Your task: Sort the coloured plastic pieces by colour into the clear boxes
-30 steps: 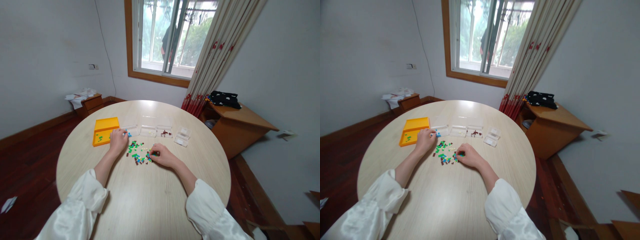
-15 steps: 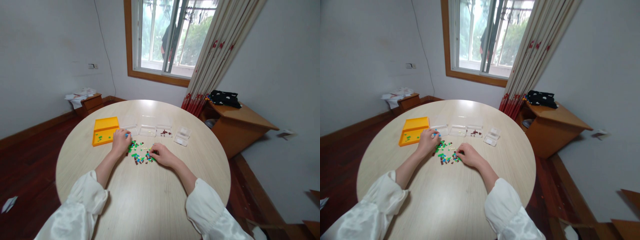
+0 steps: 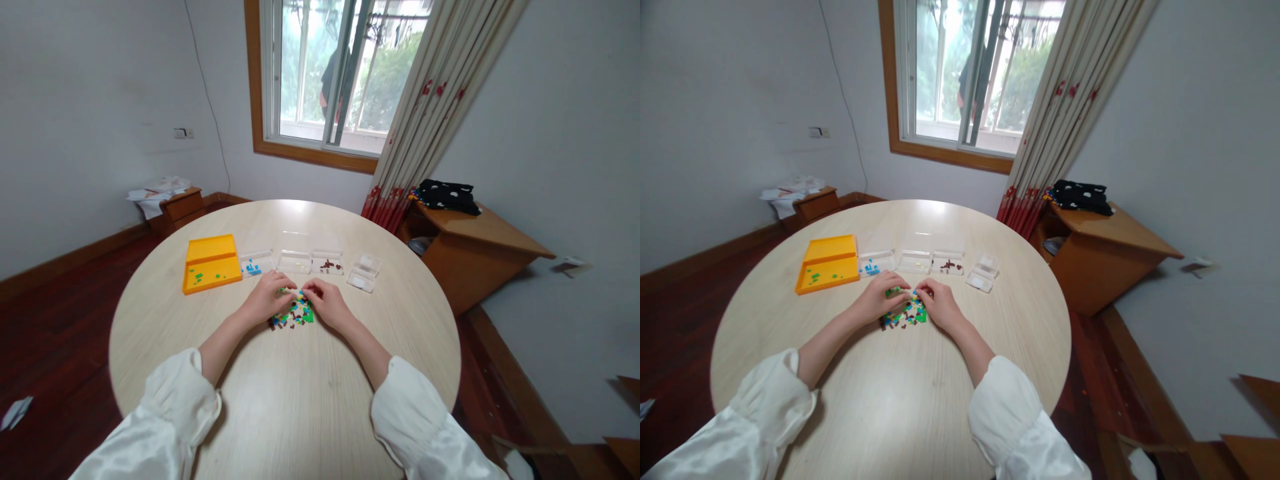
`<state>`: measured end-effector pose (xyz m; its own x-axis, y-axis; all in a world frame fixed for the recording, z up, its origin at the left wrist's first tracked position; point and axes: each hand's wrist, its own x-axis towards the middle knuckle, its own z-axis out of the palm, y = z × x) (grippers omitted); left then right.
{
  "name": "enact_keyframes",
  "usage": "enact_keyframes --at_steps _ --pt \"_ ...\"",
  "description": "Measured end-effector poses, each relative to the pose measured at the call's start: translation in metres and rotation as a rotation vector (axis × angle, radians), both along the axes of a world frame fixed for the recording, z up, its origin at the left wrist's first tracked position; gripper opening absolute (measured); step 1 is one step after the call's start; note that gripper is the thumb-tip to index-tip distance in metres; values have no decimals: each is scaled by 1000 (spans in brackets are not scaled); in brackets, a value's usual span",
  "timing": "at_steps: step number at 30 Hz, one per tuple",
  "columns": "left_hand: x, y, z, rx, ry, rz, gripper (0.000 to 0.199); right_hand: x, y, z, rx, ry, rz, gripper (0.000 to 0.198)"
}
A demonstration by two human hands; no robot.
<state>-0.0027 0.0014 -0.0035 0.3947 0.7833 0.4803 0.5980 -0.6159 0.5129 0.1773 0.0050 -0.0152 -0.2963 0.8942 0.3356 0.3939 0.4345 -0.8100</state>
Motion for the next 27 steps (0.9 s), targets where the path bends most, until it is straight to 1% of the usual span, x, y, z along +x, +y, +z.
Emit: enact_keyframes --at_steps 6,11,14,16,17,19,22,25,27 --pt "3 0 -2 -8 -1 -20 8 -2 0 -2 -38 77 54 6" --pt "4 0 -3 -18 -8 -28 8 -3 -2 -1 -48 110 95 7" --pt "4 1 -3 -10 -10 -28 8 -3 -2 0 -42 107 84 6" --pt "2 2 -4 2 -4 -4 7 -1 -1 0 -42 105 48 5" --pt "-1 4 -4 13 -2 26 7 1 0 1 -39 101 18 6" --pt "-7 9 -6 51 -8 133 8 7 4 3 -17 62 -49 8" --pt "-21 19 -9 103 -27 371 10 18 8 6 38 -88 -103 9" --pt "-36 26 -11 105 0 581 14 25 10 8 65 -222 -65 13" --pt "-46 29 -12 92 37 655 19 28 10 9 68 -280 -7 16"
